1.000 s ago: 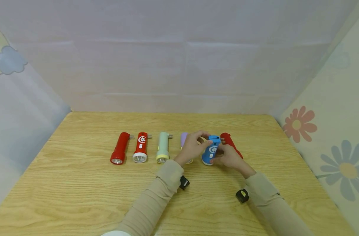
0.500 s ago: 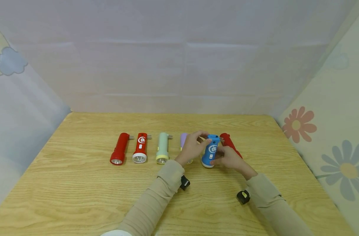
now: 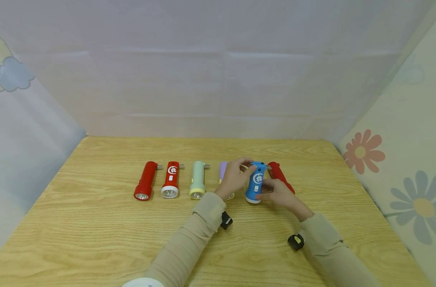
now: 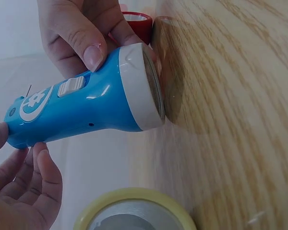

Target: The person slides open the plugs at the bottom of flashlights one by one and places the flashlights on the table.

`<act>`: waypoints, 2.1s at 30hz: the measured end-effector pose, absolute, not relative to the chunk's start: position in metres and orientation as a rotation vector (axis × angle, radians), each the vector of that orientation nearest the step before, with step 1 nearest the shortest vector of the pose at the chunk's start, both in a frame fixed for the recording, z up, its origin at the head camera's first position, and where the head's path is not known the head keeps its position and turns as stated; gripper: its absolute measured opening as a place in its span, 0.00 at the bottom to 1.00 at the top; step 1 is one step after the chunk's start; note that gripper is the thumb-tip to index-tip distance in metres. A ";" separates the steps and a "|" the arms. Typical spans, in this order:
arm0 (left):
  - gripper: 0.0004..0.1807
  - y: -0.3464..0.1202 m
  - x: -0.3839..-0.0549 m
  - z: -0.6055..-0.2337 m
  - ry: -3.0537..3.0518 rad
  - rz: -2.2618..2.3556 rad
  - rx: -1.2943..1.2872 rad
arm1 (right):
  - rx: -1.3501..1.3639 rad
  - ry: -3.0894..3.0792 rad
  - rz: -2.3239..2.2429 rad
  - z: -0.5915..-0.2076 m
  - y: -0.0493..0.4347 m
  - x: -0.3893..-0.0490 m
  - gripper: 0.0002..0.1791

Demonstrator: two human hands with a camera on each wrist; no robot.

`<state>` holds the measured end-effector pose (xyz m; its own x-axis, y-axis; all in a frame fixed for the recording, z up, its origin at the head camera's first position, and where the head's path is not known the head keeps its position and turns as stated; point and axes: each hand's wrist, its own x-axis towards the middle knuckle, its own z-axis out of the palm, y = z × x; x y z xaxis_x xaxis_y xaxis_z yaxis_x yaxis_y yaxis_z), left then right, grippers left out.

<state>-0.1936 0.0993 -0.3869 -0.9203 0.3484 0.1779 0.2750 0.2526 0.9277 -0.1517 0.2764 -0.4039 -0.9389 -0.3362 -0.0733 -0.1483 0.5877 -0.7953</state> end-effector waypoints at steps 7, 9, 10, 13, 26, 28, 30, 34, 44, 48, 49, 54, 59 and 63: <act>0.16 0.100 -0.194 -0.390 2.437 1.815 0.583 | -0.376 2.634 -1.297 -0.384 0.263 -0.139 0.23; 0.17 0.100 -0.193 -0.390 2.435 1.814 0.582 | -0.370 2.642 -1.293 -0.373 0.256 -0.133 0.23; 0.17 0.100 -0.193 -0.390 2.431 1.814 0.583 | -0.371 2.645 -1.291 -0.368 0.253 -0.131 0.22; 0.18 0.099 -0.192 -0.390 2.416 1.811 0.590 | -0.372 2.654 -1.284 -0.370 0.253 -0.132 0.23; 0.23 0.099 -0.189 -0.395 2.436 1.801 0.588 | -0.404 2.717 -1.267 -0.400 0.266 -0.145 0.28; 0.23 0.100 -0.188 -0.395 2.437 1.805 0.557 | -0.410 2.739 -1.262 -0.400 0.264 -0.144 0.29; 0.23 0.100 -0.187 -0.395 2.444 1.804 0.524 | -0.408 2.755 -1.265 -0.400 0.262 -0.142 0.30; 0.22 0.101 -0.185 -0.396 2.461 1.791 0.470 | -0.397 2.780 -1.278 -0.399 0.260 -0.141 0.32; 0.19 0.101 -0.184 -0.398 2.483 1.750 0.429 | -0.408 2.796 -1.327 -0.401 0.258 -0.142 0.34; 0.20 0.103 -0.185 -0.399 2.504 1.727 0.410 | -0.419 2.799 -1.342 -0.401 0.256 -0.141 0.35; 0.20 0.103 -0.185 -0.398 2.514 1.717 0.410 | -0.420 2.805 -1.340 -0.401 0.256 -0.141 0.35; 0.23 0.106 -0.185 -0.397 2.565 1.663 0.416 | -0.409 2.836 -1.318 -0.400 0.254 -0.141 0.36; 0.27 0.107 -0.185 -0.396 2.587 1.647 0.422 | -0.390 2.844 -1.310 -0.400 0.253 -0.141 0.36; 0.29 0.106 -0.184 -0.396 2.589 1.643 0.438 | -0.382 2.824 -1.335 -0.400 0.253 -0.141 0.36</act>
